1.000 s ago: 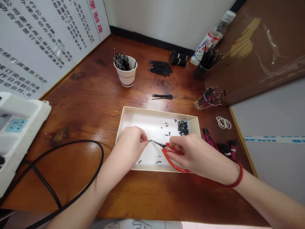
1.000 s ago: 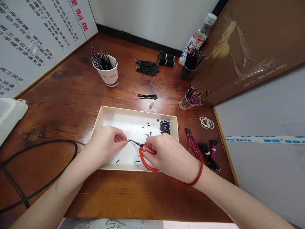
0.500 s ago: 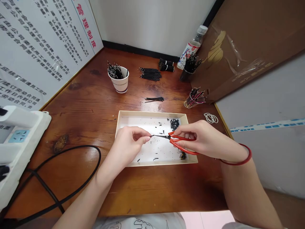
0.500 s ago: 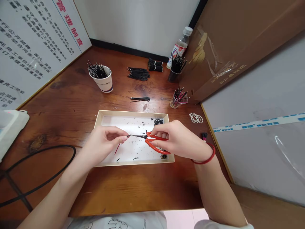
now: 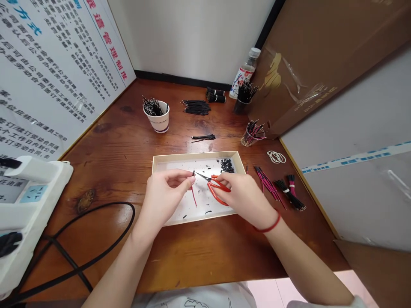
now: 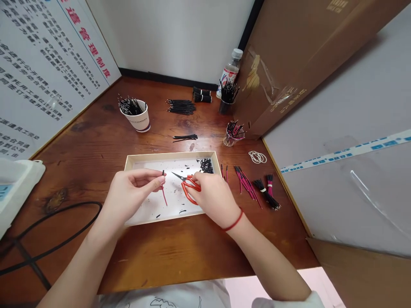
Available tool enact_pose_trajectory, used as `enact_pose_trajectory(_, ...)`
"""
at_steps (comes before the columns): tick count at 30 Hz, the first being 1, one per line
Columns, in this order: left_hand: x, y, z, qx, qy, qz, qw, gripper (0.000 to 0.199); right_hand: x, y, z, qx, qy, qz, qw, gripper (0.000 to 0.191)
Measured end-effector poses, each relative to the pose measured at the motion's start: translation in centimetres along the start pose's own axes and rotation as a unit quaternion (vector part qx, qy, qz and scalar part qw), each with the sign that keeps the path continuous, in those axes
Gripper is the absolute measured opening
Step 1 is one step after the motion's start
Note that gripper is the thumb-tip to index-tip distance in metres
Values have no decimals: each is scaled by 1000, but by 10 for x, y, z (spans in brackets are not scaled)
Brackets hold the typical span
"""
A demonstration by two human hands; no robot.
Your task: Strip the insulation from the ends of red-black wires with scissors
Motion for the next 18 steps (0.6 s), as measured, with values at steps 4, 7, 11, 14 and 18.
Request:
enact_pose_trajectory(4, 1, -4, 3, -26, 12, 19, 999, 16, 0, -19, -5, -2, -15, 36, 999, 15)
enact_pose_trajectory(7, 3, -4, 4, -17, 5, 4, 1000, 14, 7, -19, -2, 14, -35, 10, 999, 15)
enact_pose_trajectory(11, 4, -4, 5, -11, -8, -6, 1000, 14, 11, -19, 3, 34, -51, 16, 998, 16)
enact_pose_trajectory(14, 3, -6, 7, -25, -14, -8, 1000, 15, 3, -20, 4, 93, -12, -31, 995, 12)
enact_pose_trajectory(18, 2, -10, 9, -37, -40, -21, 998, 13, -13, -21, 2, 199, 57, -257, 944, 11)
Point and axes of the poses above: each hand's wrist, its own z-axis away from the middle knuckle, its own y-axis out of the back of the hand, x = y × z, the point moved 3 cm from there along -z, towards the middle knuckle, and after that the axes turned 13 degrees about y, right-handed, at the moved point
